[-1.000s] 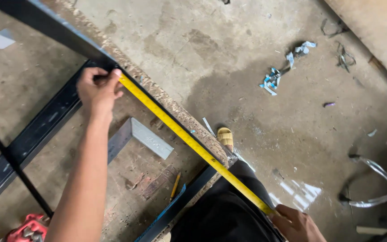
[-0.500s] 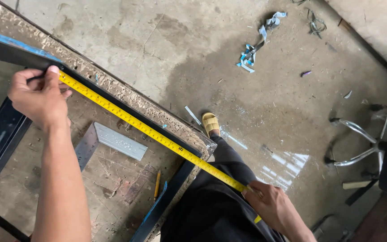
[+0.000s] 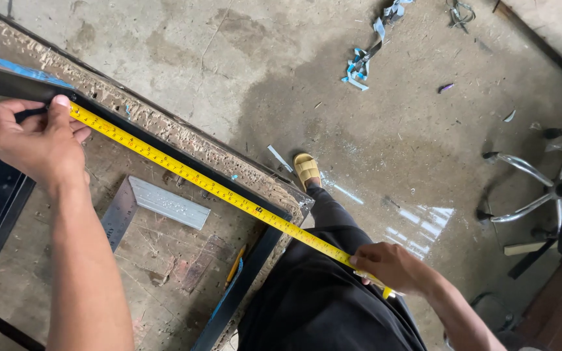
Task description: Measuring, marking, and cutting a black strip to size for a metal frame
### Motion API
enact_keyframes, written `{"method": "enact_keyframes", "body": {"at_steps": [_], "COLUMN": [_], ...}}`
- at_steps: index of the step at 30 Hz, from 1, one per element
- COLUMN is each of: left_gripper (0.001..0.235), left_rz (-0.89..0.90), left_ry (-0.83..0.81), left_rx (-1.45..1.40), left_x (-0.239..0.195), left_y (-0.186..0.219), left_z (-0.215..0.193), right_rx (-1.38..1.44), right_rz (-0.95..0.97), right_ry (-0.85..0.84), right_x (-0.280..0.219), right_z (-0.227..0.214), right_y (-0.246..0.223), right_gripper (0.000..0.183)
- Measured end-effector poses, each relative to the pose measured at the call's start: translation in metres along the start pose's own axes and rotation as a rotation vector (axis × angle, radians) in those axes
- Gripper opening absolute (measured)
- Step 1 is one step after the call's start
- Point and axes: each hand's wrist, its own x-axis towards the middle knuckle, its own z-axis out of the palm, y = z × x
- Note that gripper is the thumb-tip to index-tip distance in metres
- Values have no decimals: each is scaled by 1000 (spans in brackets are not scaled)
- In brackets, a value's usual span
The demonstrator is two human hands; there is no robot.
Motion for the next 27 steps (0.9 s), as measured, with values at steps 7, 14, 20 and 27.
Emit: {"method": "enact_keyframes", "body": {"at_steps": [7, 14, 20, 27], "left_gripper": [29, 31, 30, 31], "left_rz": [57, 1, -6, -57], "left_ry": [-7, -47, -41, -33], "left_rx": [17, 1, -5, -6], "left_x": [-2, 4, 3, 0], "left_y": [3, -3, -3, 7], "left_z": [-2, -5, -5, -4], "right_rx": [-93, 203, 320, 273], "right_rz": [-52, -29, 22, 12], "right_ry": [-161, -426, -510, -552], "right_x": [18, 20, 37, 36], "right_z": [-20, -41, -39, -45], "right_y": [-4, -18, -3, -8], "right_gripper": [42, 40, 33, 34]}}
